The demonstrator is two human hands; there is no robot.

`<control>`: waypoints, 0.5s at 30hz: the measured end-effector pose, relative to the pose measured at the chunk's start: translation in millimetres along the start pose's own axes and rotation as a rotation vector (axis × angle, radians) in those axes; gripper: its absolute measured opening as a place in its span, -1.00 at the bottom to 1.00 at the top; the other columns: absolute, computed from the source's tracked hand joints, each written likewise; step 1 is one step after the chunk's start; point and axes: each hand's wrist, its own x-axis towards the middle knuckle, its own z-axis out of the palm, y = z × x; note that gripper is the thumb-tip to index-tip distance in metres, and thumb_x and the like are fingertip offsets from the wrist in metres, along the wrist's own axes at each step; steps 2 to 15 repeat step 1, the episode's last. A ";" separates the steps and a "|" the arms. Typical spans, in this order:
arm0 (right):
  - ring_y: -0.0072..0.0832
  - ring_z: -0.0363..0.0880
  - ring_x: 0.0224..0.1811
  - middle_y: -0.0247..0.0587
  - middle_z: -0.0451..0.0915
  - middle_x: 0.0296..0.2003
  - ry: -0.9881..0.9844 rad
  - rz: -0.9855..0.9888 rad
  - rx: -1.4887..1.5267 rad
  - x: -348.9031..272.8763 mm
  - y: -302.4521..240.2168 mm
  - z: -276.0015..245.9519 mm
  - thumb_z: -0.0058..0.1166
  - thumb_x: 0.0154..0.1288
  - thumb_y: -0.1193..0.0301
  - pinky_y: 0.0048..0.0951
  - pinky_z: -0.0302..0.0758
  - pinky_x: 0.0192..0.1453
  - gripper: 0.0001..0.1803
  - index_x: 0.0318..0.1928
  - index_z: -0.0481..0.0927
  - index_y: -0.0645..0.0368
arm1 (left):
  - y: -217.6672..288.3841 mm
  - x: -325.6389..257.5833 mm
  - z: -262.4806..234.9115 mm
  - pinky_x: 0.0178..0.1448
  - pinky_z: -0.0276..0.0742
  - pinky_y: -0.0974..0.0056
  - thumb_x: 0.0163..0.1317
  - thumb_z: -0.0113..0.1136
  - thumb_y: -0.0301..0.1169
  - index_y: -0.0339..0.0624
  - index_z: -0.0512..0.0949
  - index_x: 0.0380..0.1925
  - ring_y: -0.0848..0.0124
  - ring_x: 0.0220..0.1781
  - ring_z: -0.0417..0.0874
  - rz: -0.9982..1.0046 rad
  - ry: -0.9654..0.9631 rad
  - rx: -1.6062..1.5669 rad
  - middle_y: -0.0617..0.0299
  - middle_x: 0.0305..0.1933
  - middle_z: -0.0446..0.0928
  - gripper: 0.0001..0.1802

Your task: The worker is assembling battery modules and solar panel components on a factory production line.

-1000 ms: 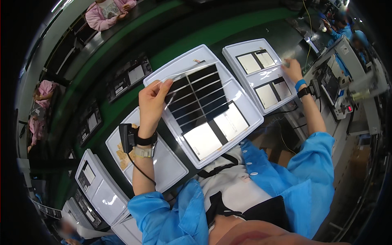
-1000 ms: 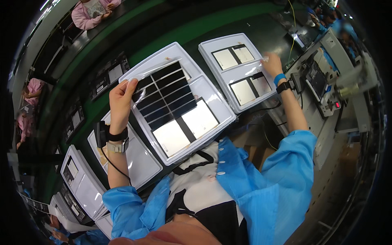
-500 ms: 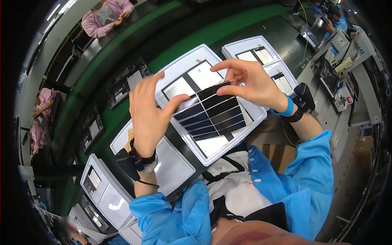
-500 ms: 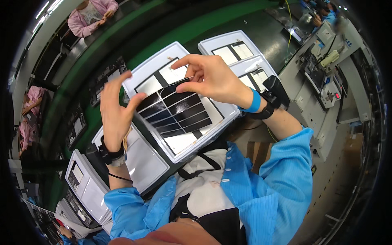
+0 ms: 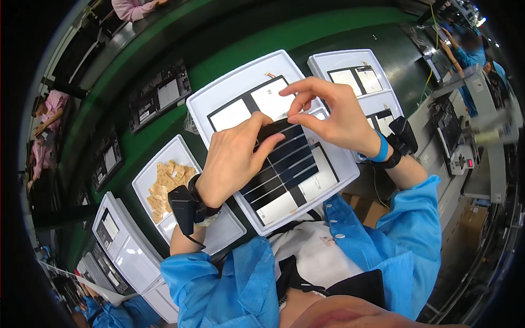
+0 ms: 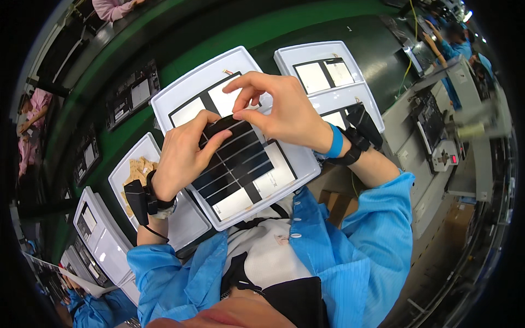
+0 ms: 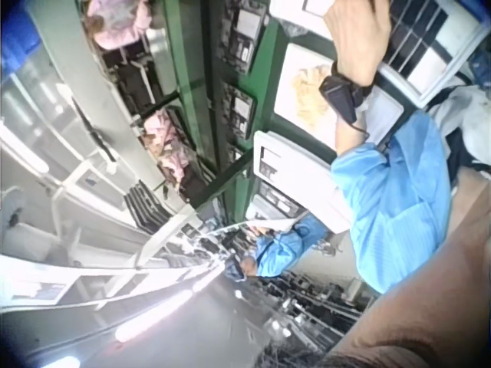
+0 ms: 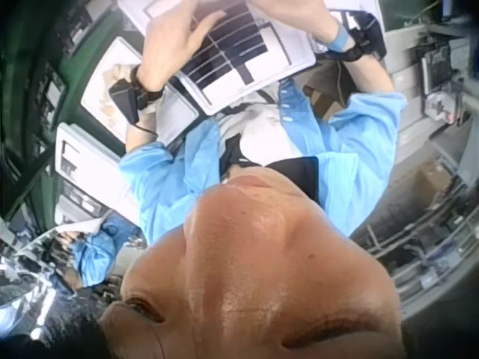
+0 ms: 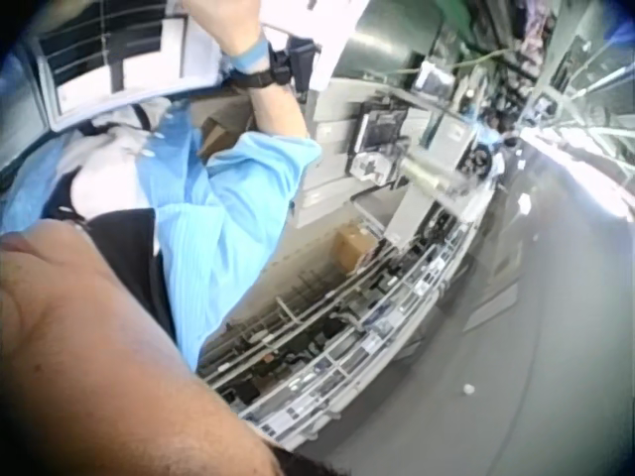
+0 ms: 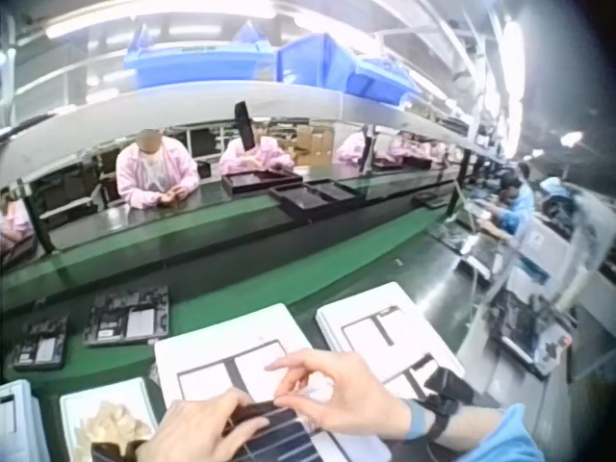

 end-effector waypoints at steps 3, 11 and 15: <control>-0.51 0.71 -0.12 -0.26 0.78 -0.19 -0.012 -0.020 -0.044 0.4 3.5 -0.7 0.39 0.25 0.58 -0.41 0.55 0.19 -0.44 0.28 0.60 0.19 | -1.4 1.1 -0.4 -0.33 0.57 0.15 0.39 0.38 -0.21 -0.21 0.53 -0.03 0.05 -0.45 0.72 -0.053 -0.035 0.013 -0.07 -0.35 0.68 -0.64; -0.51 0.71 -0.12 -0.26 0.78 -0.19 -0.012 -0.020 -0.044 0.4 3.5 -0.7 0.39 0.25 0.58 -0.41 0.55 0.19 -0.44 0.28 0.60 0.19 | -1.4 1.1 -0.4 -0.33 0.57 0.15 0.39 0.38 -0.21 -0.21 0.53 -0.03 0.05 -0.45 0.72 -0.053 -0.035 0.013 -0.07 -0.35 0.68 -0.64; -0.51 0.71 -0.12 -0.26 0.78 -0.19 -0.012 -0.020 -0.044 0.4 3.5 -0.7 0.39 0.25 0.58 -0.41 0.55 0.19 -0.44 0.28 0.60 0.19 | -1.4 1.1 -0.4 -0.33 0.57 0.15 0.39 0.38 -0.21 -0.21 0.53 -0.03 0.05 -0.45 0.72 -0.053 -0.035 0.013 -0.07 -0.35 0.68 -0.64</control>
